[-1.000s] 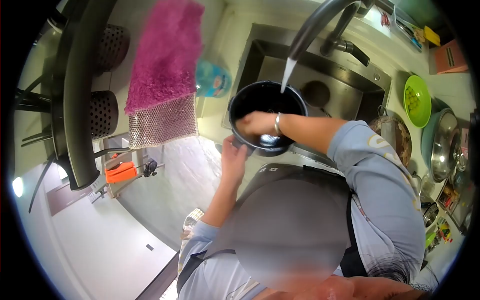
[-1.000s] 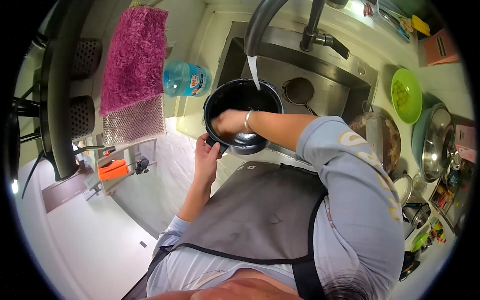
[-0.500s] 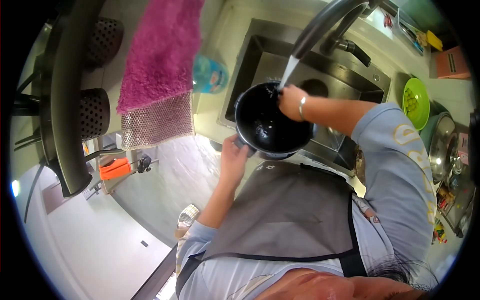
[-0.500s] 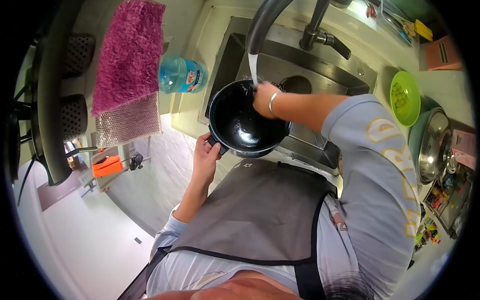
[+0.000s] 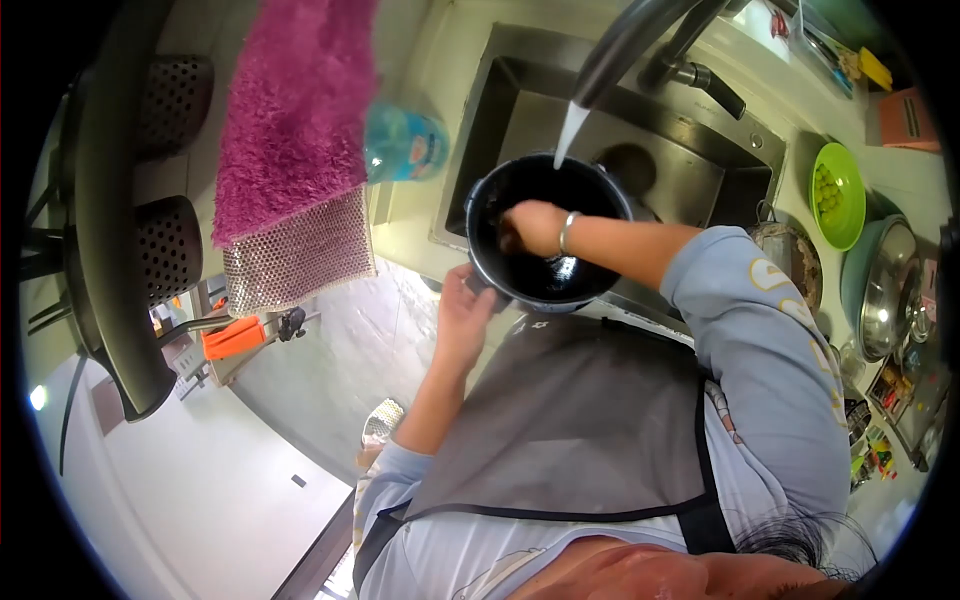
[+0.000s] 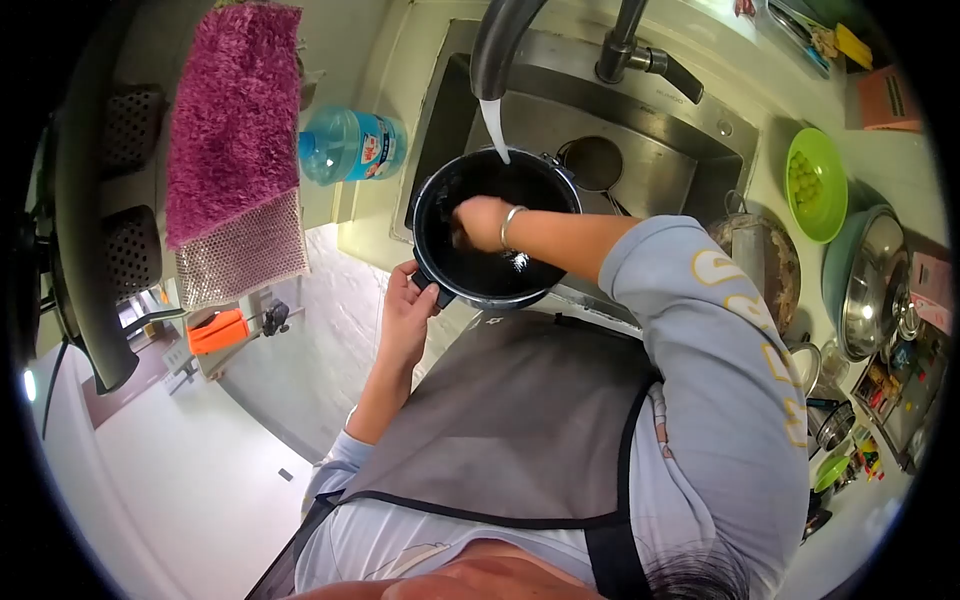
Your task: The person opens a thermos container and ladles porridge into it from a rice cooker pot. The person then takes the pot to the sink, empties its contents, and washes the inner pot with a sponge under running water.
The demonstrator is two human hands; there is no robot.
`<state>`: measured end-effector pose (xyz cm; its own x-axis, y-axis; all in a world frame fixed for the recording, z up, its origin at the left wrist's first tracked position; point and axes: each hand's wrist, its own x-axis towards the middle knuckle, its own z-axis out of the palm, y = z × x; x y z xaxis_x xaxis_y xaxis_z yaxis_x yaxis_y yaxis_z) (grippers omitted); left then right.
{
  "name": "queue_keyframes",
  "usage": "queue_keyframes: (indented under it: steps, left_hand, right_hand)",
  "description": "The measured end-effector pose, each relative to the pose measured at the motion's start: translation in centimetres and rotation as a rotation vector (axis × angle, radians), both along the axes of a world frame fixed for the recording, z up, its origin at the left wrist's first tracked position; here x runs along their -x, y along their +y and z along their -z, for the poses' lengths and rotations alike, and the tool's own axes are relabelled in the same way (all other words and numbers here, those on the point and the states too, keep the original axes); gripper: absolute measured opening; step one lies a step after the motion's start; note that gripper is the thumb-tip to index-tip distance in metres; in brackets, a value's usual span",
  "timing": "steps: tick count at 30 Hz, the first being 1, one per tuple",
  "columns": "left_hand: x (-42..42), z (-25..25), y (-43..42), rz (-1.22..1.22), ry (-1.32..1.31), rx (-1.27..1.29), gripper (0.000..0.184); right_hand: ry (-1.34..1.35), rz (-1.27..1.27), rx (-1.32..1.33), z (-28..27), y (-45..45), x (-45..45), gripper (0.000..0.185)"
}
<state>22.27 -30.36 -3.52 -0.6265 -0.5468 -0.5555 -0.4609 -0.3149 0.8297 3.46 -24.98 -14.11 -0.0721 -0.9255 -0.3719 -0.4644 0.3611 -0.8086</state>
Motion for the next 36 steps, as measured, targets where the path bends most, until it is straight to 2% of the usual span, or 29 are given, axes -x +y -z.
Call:
queue_keyframes:
  steps: [1, 3, 5, 6, 7, 9, 11, 12, 13, 15, 17, 19, 21, 23, 24, 25, 27, 28, 30, 31, 32, 34, 35, 36]
  left_hand:
    - [-0.2, 0.4, -0.4, -0.001, -0.004, 0.008, 0.037]
    - [-0.3, 0.7, -0.7, -0.017, -0.001, 0.006, 0.038]
    - [-0.2, 0.7, -0.7, -0.052, 0.012, -0.015, 0.04]
    - [-0.2, 0.7, -0.7, -0.048, 0.003, -0.022, 0.04]
    - [-0.3, 0.5, -0.7, -0.042, -0.007, -0.029, 0.04]
    - [-0.2, 0.4, -0.9, -0.017, -0.019, -0.029, 0.04]
    - [-0.3, 0.3, -1.1, 0.009, -0.032, -0.018, 0.04]
    - [-0.3, 0.3, -1.1, 0.007, -0.038, -0.014, 0.041]
    - [-0.3, 0.3, -1.1, 0.004, -0.044, -0.011, 0.041]
    - [-0.4, 0.4, -1.3, -0.001, -0.048, -0.013, 0.041]
    - [-0.5, 0.8, -1.4, -0.015, -0.036, -0.021, 0.041]
    - [-0.9, 1.0, -1.7, 0.011, -0.037, -0.033, 0.039]
    - [-1.0, 1.0, -1.9, 0.029, -0.04, -0.034, 0.038]
    - [-0.9, 0.8, -2.0, 0.044, -0.044, -0.027, 0.038]
    - [-0.8, 0.8, -2.0, 0.042, -0.046, -0.022, 0.038]
    - [-0.7, 0.9, -2.1, 0.039, -0.047, -0.018, 0.038]
    - [-0.8, 0.9, -2.1, 0.038, -0.047, -0.019, 0.038]
    - [-0.9, 0.9, -2.1, 0.041, -0.043, -0.022, 0.038]
    - [-0.9, 0.9, -2.1, 0.045, -0.033, -0.034, 0.038]
    - [-0.7, 0.8, -2.1, 0.041, -0.022, -0.041, 0.039]
    - [-0.7, 0.8, -2.1, 0.036, -0.014, -0.05, 0.039]
    - [-0.9, 0.9, -2.3, 0.036, -0.043, -0.041, 0.041]
    - [-1.0, 0.9, -2.5, 0.037, -0.057, -0.036, 0.042]
    - [-1.2, 1.1, -2.6, 0.048, -0.059, -0.031, 0.041]
  right_hand:
    - [-0.17, -0.104, 0.05, 0.3, 0.9, -0.8, 0.029]
    - [-0.023, -0.439, -0.046, 1.8, 2.0, -1.5, 0.026]
    - [0.072, -0.675, -0.461, -3.4, 2.1, 1.7, 0.03]
    - [0.189, -0.764, -0.401, -2.0, 2.6, 2.9, 0.03]
    - [0.223, -0.766, -0.493, -2.0, 1.7, 3.9, 0.026]
    - [0.402, -0.492, -0.347, -0.9, 0.7, 3.7, 0.028]
    - [0.359, -0.224, -0.237, 0.1, -0.8, 1.6, 0.023]
    - [0.161, -0.141, -0.145, 1.9, -1.1, 0.1, 0.022]
    - [0.034, -0.202, -0.075, 0.1, -0.5, -0.6, 0.023]
    - [0.047, -0.466, -0.124, -2.2, 0.7, -0.8, 0.027]
    - [0.162, -0.574, -0.213, -0.8, 1.8, 0.5, 0.028]
    - [0.263, -0.538, -0.345, -3.5, 1.2, 2.9, 0.024]
    - [0.358, -0.299, -0.246, -0.7, -0.3, 1.6, 0.021]
    - [0.127, -0.221, -0.102, -2.0, -0.4, 0.0, 0.021]
    - [0.075, -0.343, -0.059, -2.4, -0.4, -1.1, 0.024]
    - [0.011, -0.334, -0.137, -3.1, 0.7, -1.3, 0.027]
    - [0.053, -0.66, -0.261, -2.6, 1.7, 0.4, 0.029]
    - [0.172, -0.776, -0.333, -4.1, 1.9, 1.9, 0.029]
    - [0.4, -0.799, -0.361, -3.8, 1.9, 4.5, 0.029]
    - [0.29, -0.402, -0.467, -3.5, 1.5, 5.0, 0.031]
    - [0.286, -0.229, -0.413, -3.3, 1.6, 5.5, 0.034]
    - [0.036, 0.133, -0.24, -0.8, 0.2, 5.5, 0.029]
    - [-0.09, 0.285, -0.127, 0.3, -0.6, 5.5, 0.033]
    - [-0.572, 0.429, -0.168, -2.4, -1.1, 5.4, 0.028]
